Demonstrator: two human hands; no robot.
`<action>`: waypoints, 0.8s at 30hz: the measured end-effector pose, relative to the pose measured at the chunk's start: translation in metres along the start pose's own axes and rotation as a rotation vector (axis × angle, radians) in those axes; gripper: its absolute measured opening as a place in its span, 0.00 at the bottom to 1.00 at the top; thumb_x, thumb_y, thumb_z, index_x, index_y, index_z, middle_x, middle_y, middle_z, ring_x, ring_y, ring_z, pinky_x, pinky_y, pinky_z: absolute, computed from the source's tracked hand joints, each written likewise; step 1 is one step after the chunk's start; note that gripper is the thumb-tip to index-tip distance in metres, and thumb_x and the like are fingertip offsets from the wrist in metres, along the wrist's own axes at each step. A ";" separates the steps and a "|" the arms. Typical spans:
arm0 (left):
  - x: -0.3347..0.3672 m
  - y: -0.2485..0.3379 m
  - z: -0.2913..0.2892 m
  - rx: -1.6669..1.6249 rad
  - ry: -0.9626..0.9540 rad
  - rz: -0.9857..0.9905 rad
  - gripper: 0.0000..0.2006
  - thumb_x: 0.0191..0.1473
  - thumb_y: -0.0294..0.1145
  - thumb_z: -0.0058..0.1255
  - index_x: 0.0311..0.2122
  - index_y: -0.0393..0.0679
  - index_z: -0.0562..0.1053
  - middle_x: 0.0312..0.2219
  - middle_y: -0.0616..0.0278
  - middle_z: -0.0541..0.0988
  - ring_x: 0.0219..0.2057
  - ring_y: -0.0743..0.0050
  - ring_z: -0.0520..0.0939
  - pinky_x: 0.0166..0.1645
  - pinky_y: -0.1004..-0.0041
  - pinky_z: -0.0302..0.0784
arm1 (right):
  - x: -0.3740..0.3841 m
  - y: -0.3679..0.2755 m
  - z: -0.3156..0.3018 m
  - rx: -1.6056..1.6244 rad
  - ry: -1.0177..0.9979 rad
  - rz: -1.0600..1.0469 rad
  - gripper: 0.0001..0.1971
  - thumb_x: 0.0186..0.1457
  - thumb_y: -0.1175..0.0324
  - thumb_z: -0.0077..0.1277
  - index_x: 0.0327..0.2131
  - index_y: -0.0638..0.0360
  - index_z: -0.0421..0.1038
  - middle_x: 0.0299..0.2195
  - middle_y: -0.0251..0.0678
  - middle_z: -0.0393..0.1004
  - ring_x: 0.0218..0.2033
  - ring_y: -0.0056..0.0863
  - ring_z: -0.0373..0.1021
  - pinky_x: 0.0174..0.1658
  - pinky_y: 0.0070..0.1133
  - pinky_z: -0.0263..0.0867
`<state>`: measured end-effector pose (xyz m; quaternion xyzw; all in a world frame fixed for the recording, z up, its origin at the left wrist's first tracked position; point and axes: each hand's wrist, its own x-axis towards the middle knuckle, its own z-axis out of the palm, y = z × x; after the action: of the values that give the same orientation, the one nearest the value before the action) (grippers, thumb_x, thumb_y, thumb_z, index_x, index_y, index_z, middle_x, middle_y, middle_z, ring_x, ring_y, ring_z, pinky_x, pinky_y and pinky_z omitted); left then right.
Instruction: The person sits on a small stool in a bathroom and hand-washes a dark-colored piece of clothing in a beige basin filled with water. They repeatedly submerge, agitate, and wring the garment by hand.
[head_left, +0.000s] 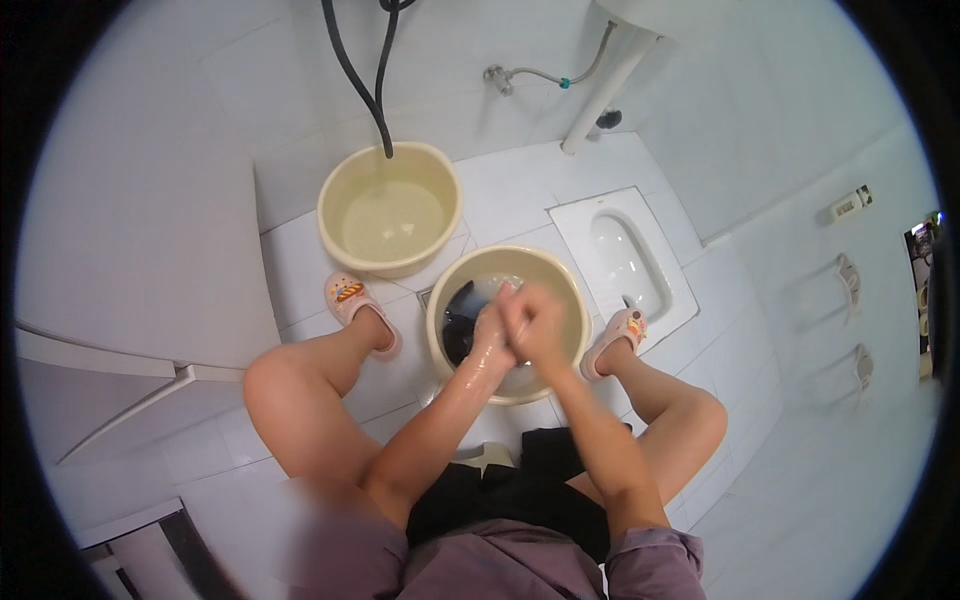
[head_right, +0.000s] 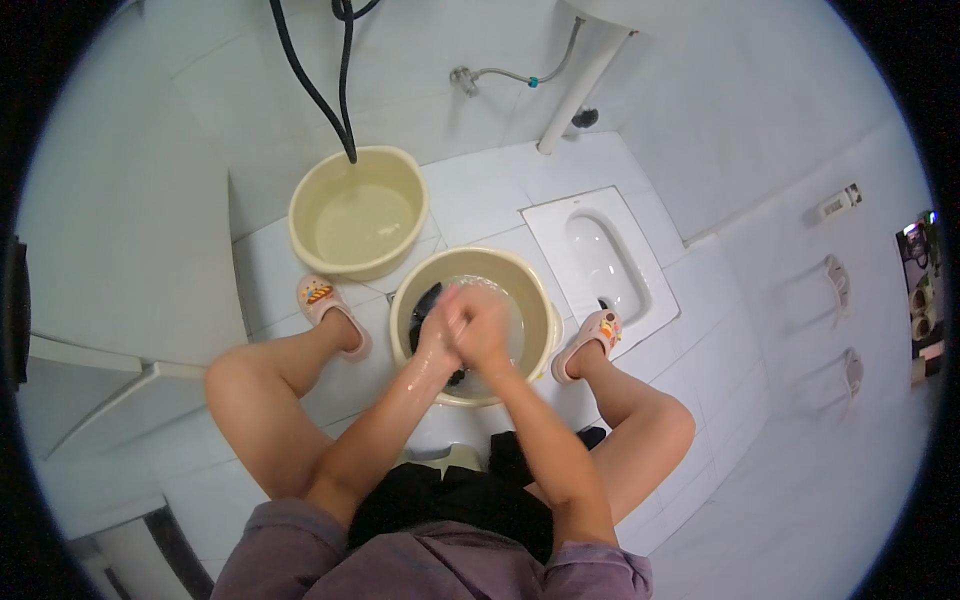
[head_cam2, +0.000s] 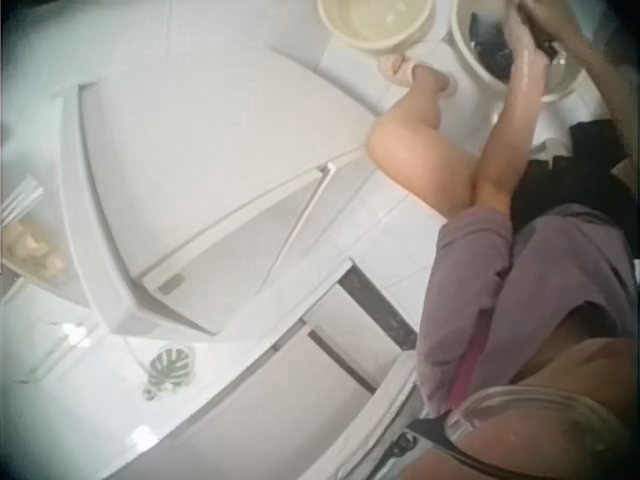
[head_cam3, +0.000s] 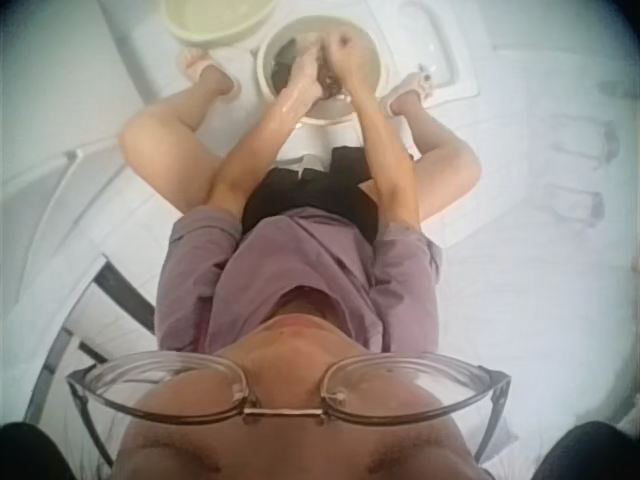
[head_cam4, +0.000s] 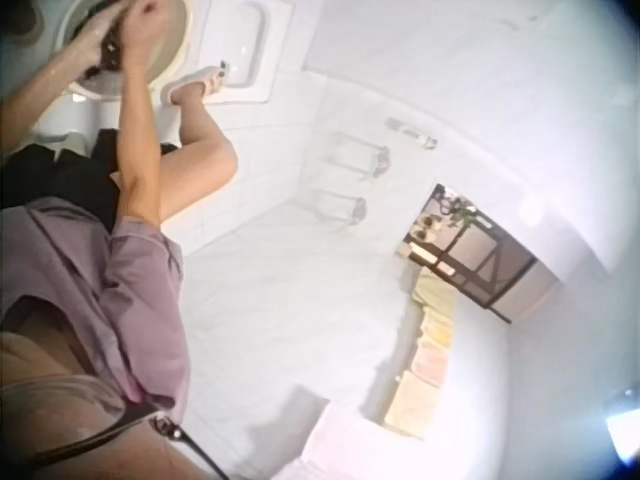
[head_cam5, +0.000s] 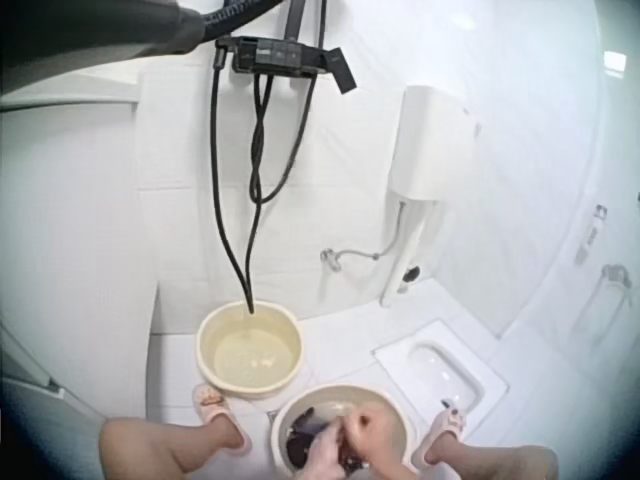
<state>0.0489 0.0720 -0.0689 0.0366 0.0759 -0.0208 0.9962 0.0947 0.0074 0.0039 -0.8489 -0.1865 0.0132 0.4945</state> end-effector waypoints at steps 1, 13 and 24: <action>0.000 -0.016 0.022 0.172 0.540 0.044 0.13 0.53 0.45 0.43 0.30 0.45 0.70 0.25 0.66 0.74 0.26 0.75 0.76 0.31 0.73 0.72 | 0.000 0.004 -0.007 -0.017 0.001 0.040 0.13 0.45 0.68 0.49 0.13 0.64 0.64 0.14 0.42 0.64 0.16 0.33 0.62 0.21 0.27 0.57; -0.002 -0.001 0.009 0.052 0.151 0.016 0.13 0.54 0.43 0.41 0.33 0.45 0.71 0.28 0.66 0.75 0.30 0.76 0.76 0.34 0.74 0.72 | -0.027 -0.006 0.015 0.033 0.155 -0.571 0.12 0.41 0.70 0.50 0.12 0.63 0.62 0.14 0.41 0.63 0.18 0.36 0.62 0.24 0.29 0.55; 0.001 0.000 0.006 0.212 0.258 0.089 0.13 0.53 0.45 0.42 0.37 0.48 0.69 0.32 0.65 0.74 0.34 0.72 0.74 0.34 0.70 0.69 | 0.015 0.010 0.001 -0.075 0.009 -0.024 0.13 0.45 0.64 0.49 0.15 0.62 0.66 0.18 0.46 0.66 0.23 0.43 0.65 0.27 0.33 0.59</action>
<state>0.0505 0.0712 -0.0633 0.1473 0.1988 0.0201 0.9687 0.1109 0.0090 -0.0025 -0.8646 -0.1948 -0.0036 0.4631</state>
